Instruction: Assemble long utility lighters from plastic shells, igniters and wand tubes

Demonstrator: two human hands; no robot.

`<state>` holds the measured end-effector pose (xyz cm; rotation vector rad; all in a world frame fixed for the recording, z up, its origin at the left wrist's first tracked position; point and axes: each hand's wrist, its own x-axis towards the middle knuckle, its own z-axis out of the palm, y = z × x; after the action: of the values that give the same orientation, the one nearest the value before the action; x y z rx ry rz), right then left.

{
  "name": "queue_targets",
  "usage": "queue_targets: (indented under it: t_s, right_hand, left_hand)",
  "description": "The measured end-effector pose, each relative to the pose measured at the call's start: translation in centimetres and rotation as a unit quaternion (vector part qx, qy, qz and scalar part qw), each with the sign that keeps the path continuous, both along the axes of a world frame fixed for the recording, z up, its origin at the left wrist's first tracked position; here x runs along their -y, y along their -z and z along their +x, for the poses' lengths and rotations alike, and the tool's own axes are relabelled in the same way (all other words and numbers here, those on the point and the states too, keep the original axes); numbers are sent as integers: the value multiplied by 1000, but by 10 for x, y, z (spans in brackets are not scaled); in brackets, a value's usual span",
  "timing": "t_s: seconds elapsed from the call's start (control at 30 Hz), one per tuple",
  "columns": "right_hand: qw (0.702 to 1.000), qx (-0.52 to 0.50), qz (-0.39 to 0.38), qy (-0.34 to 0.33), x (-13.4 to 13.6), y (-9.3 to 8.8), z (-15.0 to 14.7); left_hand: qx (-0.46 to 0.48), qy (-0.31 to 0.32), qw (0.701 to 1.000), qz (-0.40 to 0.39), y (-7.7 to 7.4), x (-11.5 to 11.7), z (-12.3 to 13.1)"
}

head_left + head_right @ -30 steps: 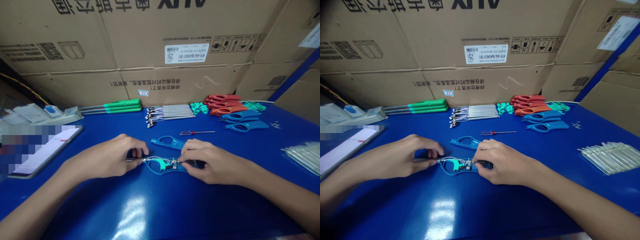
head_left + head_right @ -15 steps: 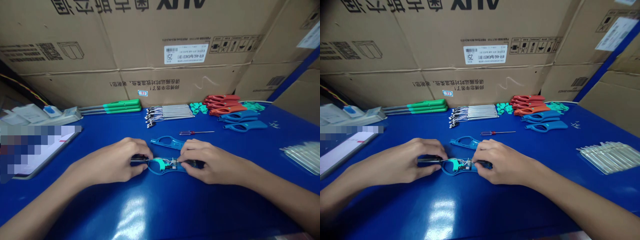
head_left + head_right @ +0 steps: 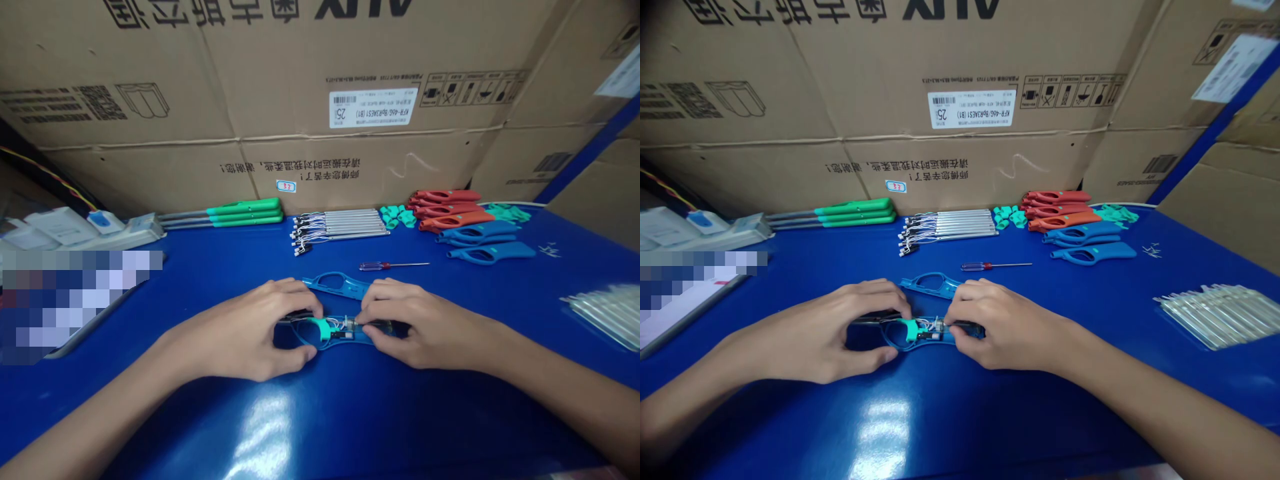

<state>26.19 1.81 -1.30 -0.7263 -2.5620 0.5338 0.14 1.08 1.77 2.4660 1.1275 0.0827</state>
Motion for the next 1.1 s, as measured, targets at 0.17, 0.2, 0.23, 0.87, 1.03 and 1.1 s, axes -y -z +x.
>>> queue_targets:
  t_s: [0.17, 0.2, 0.23, 0.87, 1.03, 1.1]
  right_hand:
    - [1000, 2, 5, 2, 1, -1, 0]
    - [1000, 2, 6, 2, 1, -1, 0]
    - [1000, 2, 6, 3, 1, -1, 0]
    - [1000, -1, -1, 2, 0, -3, 1]
    - [1000, -6, 2, -1, 0, -1, 1]
    - [1000, -8, 4, -4, 0, -1, 1]
  left_hand:
    - [18, -3, 1000, 14, 1, 0, 0]
    - [19, -3, 1000, 15, 2, 0, 0]
    - [18, -4, 1000, 15, 2, -1, 0]
    - [18, -11, 999, 47, 2, 1, 1]
    - [24, 5, 998, 59, 1, 2, 3]
    - [20, 11, 998, 62, 0, 3, 3]
